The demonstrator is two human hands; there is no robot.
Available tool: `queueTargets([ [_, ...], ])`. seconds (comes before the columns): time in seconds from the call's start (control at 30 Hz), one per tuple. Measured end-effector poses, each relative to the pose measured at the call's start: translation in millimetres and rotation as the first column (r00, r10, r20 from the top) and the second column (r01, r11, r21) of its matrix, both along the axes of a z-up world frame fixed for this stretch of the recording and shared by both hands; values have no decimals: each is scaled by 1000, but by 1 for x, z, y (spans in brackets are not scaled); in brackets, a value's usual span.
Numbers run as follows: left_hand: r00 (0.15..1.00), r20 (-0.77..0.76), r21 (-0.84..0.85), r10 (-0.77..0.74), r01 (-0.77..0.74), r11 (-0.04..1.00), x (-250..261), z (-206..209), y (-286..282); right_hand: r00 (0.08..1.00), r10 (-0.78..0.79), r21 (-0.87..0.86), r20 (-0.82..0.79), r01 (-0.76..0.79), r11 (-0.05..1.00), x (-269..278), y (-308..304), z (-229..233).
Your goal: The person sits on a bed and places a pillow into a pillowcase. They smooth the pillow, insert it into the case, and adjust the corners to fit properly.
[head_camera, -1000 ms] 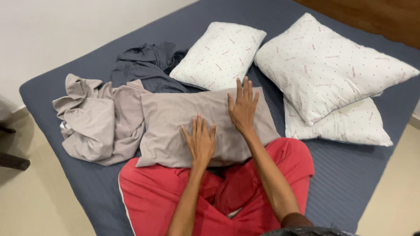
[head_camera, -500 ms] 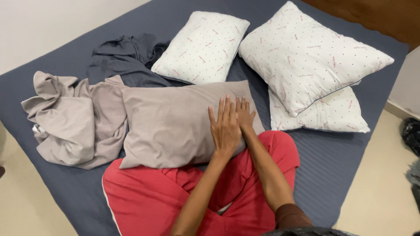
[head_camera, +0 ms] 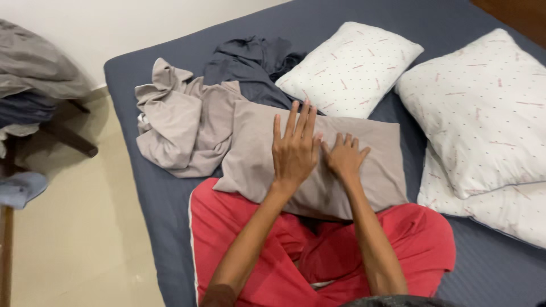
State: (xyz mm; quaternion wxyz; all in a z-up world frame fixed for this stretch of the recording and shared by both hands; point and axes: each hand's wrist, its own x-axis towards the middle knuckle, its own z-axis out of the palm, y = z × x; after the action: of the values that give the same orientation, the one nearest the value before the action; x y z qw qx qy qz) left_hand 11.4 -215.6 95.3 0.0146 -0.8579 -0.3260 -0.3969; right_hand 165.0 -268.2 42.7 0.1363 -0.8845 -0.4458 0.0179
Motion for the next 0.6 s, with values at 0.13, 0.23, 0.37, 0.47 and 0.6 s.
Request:
queueTargets([
  [0.13,976,-218,-183,-13,-27,983,-36,-51,66,999,35,257,16,-38,966,-55,24,36],
  [0.23,858,-422,-603,-294,-24,797,-26,-76,132,959,229,473,168,-282,835,-121,13,6],
  [0.37,994,20,-254,-112,113,961,-29,-36,172,905,335,354,263,-413,839,-159,5,-23],
  [0.47,984,170,-82,-51,66,994,-34,-27,157,951,298,387,87,-308,869,-143,4,-1],
  [0.6,965,-246,-315,-89,7,949,-45,-72,93,974,155,562,167,-223,797,-85,3,33],
])
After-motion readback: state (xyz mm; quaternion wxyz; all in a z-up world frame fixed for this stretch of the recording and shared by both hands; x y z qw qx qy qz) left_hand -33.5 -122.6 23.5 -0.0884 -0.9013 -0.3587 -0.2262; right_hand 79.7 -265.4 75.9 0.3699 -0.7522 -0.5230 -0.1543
